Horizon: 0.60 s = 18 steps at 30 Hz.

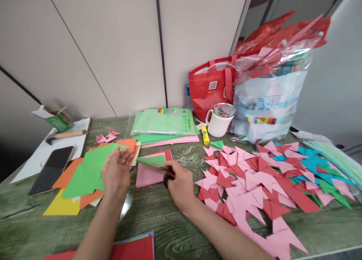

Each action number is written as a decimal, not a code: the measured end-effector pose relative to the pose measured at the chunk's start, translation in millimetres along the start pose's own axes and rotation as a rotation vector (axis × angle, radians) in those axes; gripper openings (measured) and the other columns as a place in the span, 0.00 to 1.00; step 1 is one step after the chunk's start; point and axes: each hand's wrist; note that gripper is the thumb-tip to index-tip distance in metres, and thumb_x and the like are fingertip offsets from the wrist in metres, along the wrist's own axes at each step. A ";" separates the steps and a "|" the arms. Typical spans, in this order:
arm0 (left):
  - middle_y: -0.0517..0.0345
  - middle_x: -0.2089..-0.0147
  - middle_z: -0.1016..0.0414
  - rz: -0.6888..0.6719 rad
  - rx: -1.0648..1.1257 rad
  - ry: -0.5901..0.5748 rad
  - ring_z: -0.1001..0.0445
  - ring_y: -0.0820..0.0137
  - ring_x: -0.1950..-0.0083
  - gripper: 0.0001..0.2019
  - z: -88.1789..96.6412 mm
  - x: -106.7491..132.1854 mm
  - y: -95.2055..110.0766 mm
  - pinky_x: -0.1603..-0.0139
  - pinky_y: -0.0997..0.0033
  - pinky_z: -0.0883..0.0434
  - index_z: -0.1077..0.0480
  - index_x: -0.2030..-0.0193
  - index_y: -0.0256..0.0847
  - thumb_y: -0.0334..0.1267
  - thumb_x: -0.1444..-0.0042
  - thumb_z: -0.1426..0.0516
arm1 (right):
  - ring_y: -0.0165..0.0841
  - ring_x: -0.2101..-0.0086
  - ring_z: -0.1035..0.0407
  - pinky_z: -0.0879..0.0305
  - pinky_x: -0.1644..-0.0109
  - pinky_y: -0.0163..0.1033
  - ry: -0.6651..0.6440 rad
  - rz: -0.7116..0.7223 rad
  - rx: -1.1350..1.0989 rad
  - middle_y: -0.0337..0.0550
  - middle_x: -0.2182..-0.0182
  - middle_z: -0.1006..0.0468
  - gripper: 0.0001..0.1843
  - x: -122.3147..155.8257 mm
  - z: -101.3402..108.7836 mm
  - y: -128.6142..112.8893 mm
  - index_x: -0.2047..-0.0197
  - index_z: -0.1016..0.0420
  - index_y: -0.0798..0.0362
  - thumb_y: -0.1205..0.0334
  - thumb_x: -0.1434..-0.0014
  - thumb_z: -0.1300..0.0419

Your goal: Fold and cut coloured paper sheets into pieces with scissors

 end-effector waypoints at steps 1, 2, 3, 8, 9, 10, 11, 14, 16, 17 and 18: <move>0.57 0.74 0.27 -0.047 -0.013 -0.009 0.26 0.70 0.71 0.06 -0.8 1.0 -0.7 0.62 0.66 0.31 0.33 0.69 0.35 0.34 0.54 0.43 | 0.32 0.71 0.30 0.36 0.66 0.35 0.093 -0.035 -0.094 0.40 0.73 0.25 0.08 -1.5 1.0 -2.0 0.67 0.33 0.51 0.72 0.52 0.42; 0.57 0.72 0.27 -0.087 -0.031 -0.020 0.26 0.70 0.69 0.07 -1.5 1.9 -1.8 0.61 0.66 0.31 0.33 0.69 0.35 0.36 0.55 0.42 | 0.32 0.71 0.30 0.36 0.65 0.36 0.175 -0.068 -0.186 0.40 0.73 0.25 0.08 -3.3 2.0 -3.9 0.67 0.34 0.51 0.69 0.52 0.41; 0.56 0.70 0.27 -0.113 -0.055 -0.042 0.26 0.70 0.67 0.09 -1.9 2.6 -3.3 0.59 0.66 0.32 0.33 0.68 0.35 0.37 0.55 0.42 | 0.32 0.70 0.30 0.35 0.65 0.36 0.241 -0.101 -0.271 0.40 0.72 0.25 0.08 -5.4 3.0 -5.5 0.67 0.34 0.51 0.67 0.52 0.39; 0.54 0.65 0.27 0.007 -0.293 -0.264 0.29 0.72 0.64 0.15 -1.2 7.8 -12.2 0.60 0.70 0.33 0.29 0.65 0.35 0.44 0.56 0.42 | 0.30 0.71 0.30 0.35 0.66 0.35 0.364 -0.243 -0.551 0.38 0.74 0.25 0.14 -14.3 3.1 -3.4 0.67 0.35 0.52 0.64 0.57 0.35; 0.55 0.66 0.27 0.017 -0.336 -0.279 0.30 0.72 0.64 0.15 -1.0 9.4 -13.4 0.61 0.71 0.33 0.29 0.66 0.35 0.45 0.56 0.42 | 0.30 0.71 0.30 0.35 0.66 0.35 0.374 -0.266 -0.576 0.38 0.74 0.25 0.14 -15.4 2.4 -1.2 0.67 0.34 0.52 0.64 0.57 0.35; 0.56 0.67 0.27 0.011 -0.368 -0.279 0.30 0.73 0.65 0.15 -1.0 11.0 -14.3 0.61 0.71 0.33 0.28 0.66 0.35 0.44 0.57 0.41 | 0.29 0.71 0.30 0.35 0.66 0.36 0.389 -0.285 -0.592 0.38 0.74 0.25 0.15 -16.2 1.7 1.2 0.67 0.34 0.52 0.63 0.58 0.35; 0.57 0.67 0.27 -0.010 -0.386 -0.279 0.30 0.72 0.65 0.15 -1.2 12.5 -14.9 0.61 0.70 0.33 0.28 0.66 0.36 0.43 0.59 0.40 | 0.29 0.71 0.30 0.35 0.65 0.36 0.408 -0.299 -0.601 0.38 0.74 0.25 0.15 -16.8 1.2 3.3 0.67 0.34 0.53 0.63 0.58 0.34; 0.58 0.68 0.27 -0.065 -0.382 -0.304 0.29 0.72 0.66 0.17 -2.1 14.6 -15.8 0.61 0.70 0.33 0.29 0.64 0.36 0.37 0.65 0.36 | 0.29 0.71 0.30 0.36 0.64 0.36 0.442 -0.314 -0.623 0.38 0.74 0.25 0.16 -17.7 0.8 6.6 0.66 0.34 0.53 0.63 0.59 0.34; 0.58 0.70 0.27 -0.073 -0.379 -0.310 0.29 0.73 0.68 0.16 -2.0 13.4 -16.2 0.61 0.70 0.33 0.29 0.66 0.36 0.35 0.67 0.36 | 0.28 0.72 0.31 0.36 0.66 0.34 0.428 -0.307 -0.640 0.37 0.74 0.25 0.16 -17.8 1.2 5.3 0.66 0.33 0.53 0.64 0.59 0.34; 0.59 0.72 0.27 -0.072 -0.382 -0.282 0.30 0.74 0.69 0.15 -1.6 12.3 -16.3 0.63 0.71 0.33 0.29 0.68 0.36 0.35 0.67 0.36 | 0.27 0.74 0.32 0.37 0.69 0.33 0.415 -0.301 -0.655 0.35 0.75 0.26 0.16 -17.8 1.4 4.0 0.67 0.33 0.53 0.63 0.59 0.34; 0.60 0.73 0.27 -0.070 -0.389 -0.245 0.30 0.74 0.70 0.15 -1.2 11.2 -16.4 0.64 0.72 0.33 0.29 0.70 0.36 0.35 0.68 0.35 | 0.26 0.76 0.33 0.38 0.71 0.31 0.393 -0.294 -0.678 0.34 0.77 0.27 0.14 -17.8 1.5 2.6 0.67 0.33 0.53 0.62 0.58 0.34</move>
Point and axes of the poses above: each hand's wrist, its own x-axis away from the middle knuckle, its own z-axis out of the back of the hand, y = z × x
